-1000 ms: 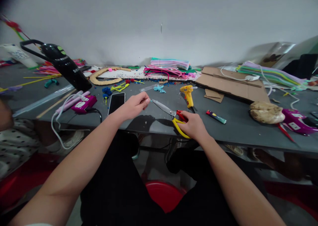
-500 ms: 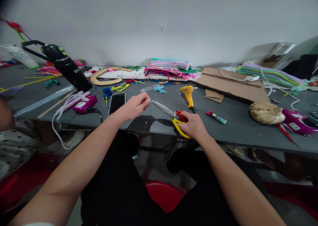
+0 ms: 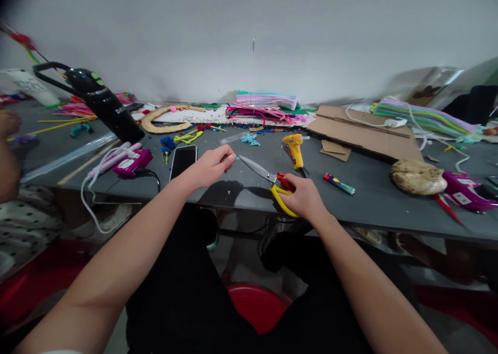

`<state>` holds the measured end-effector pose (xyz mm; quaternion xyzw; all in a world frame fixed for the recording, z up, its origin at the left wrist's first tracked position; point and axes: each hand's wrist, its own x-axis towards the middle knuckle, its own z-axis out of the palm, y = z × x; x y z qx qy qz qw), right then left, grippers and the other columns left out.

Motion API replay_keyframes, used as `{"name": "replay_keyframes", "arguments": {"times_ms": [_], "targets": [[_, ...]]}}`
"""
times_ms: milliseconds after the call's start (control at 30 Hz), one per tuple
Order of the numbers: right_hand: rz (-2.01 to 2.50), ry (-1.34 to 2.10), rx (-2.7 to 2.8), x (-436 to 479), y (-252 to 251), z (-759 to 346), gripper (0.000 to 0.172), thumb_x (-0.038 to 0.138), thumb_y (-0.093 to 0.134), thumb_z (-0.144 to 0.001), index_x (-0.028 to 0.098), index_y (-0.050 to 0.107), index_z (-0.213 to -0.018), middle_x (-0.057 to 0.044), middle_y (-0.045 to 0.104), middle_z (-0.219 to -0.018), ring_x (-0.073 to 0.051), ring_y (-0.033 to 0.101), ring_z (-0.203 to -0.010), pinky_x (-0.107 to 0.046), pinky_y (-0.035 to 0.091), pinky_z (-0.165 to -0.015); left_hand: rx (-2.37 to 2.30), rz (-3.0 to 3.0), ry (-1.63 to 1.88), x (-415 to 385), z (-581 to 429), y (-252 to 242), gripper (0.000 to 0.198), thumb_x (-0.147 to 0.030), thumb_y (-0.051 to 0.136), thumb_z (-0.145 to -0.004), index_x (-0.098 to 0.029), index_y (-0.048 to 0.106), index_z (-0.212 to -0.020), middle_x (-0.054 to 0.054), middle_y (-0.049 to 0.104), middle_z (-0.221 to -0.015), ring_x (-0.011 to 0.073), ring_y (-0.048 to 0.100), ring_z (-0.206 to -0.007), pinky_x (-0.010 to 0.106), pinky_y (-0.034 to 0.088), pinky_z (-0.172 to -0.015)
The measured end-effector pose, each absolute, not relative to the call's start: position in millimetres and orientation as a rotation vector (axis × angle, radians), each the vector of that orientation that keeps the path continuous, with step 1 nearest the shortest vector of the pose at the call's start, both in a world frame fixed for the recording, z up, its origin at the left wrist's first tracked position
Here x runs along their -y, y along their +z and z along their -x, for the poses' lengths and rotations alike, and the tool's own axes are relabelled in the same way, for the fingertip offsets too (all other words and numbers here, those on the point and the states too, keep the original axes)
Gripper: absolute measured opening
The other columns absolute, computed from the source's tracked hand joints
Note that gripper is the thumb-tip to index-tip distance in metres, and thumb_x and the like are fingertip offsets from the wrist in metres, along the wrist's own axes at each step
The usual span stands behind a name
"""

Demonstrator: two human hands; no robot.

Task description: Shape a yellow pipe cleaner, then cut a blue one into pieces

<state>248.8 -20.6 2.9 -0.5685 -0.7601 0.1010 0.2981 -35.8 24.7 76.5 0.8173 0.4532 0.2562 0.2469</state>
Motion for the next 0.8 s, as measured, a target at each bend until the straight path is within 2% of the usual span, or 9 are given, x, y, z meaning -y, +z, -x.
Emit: {"name": "replay_keyframes", "arguments": {"times_ms": [167, 800], "targets": [[1.526, 0.28, 2.028, 20.1, 2.9, -249.0, 0.025, 0.039, 0.065, -0.072, 0.019, 0.052, -0.065, 0.005, 0.041, -0.057, -0.01, 0.034, -0.055, -0.024, 0.027, -0.052, -1.239, -2.23, 0.697, -25.0, 35.9, 75.5, 0.023, -0.037, 0.039, -0.098, -0.02, 0.048, -0.085, -0.001, 0.058, -0.07, 0.0138, 0.05, -0.064, 0.028, 0.036, -0.064], [1.507, 0.331, 2.033, 19.6, 4.0, -248.6, 0.019, 0.032, 0.062, -0.071, 0.016, 0.067, -0.077, 0.002, 0.052, -0.062, -0.013, 0.043, -0.059, -0.025, 0.033, -0.056, -1.195, -2.237, 0.713, -23.2, 35.8, 77.3, 0.021, -0.035, 0.039, -0.098, -0.02, 0.046, -0.084, -0.001, 0.057, -0.07, 0.0138, 0.05, -0.064, 0.029, 0.036, -0.065]]}}
